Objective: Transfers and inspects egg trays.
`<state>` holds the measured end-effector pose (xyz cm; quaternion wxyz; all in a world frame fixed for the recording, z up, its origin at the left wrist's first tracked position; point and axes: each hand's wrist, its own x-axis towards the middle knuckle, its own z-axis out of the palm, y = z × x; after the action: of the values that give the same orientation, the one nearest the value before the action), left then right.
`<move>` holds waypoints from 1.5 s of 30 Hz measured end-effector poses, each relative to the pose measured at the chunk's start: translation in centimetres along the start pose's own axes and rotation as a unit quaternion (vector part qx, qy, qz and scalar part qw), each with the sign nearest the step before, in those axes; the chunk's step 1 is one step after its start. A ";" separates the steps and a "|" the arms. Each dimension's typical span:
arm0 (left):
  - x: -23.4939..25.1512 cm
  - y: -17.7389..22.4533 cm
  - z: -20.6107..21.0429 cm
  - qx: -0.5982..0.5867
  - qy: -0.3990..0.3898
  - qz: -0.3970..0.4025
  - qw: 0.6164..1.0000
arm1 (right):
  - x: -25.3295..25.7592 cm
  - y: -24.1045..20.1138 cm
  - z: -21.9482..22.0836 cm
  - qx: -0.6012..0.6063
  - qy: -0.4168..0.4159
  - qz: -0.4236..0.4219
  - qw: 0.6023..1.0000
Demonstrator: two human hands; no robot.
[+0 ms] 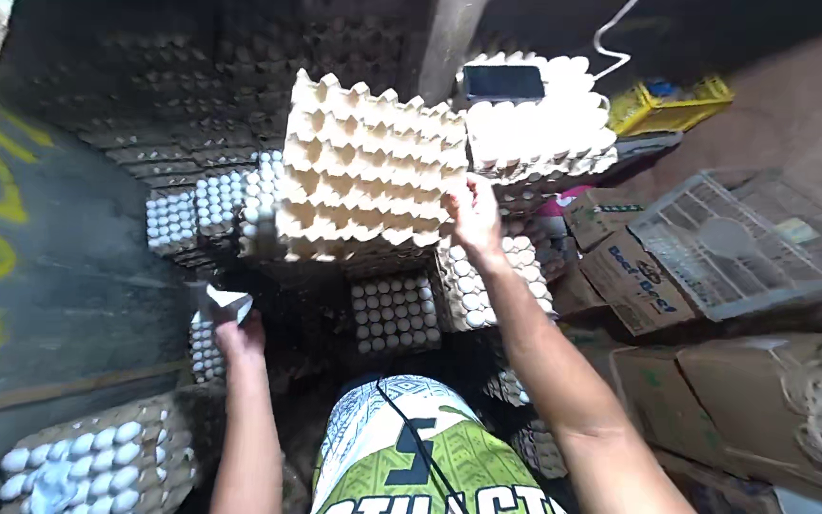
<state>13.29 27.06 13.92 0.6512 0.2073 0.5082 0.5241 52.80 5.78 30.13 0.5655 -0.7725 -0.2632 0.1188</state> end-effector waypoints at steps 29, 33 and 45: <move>-9.7 -1.4 15.2 0.251 -0.267 0.127 0.922 | -9.2 10.2 -10.0 -0.168 0.100 0.071 0.978; -13.9 -4.3 16.2 0.307 -0.327 0.148 0.881 | -11.0 3.0 1.0 0.024 -0.156 0.100 0.982; -4.4 -0.9 17.6 0.461 -0.242 0.171 0.837 | -6.8 14.2 -12.3 -0.295 0.135 0.223 0.919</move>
<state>29.45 27.47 22.12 0.4825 0.6872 0.4737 0.2657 56.94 -11.05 20.11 0.3009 -0.9517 -0.0285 0.0533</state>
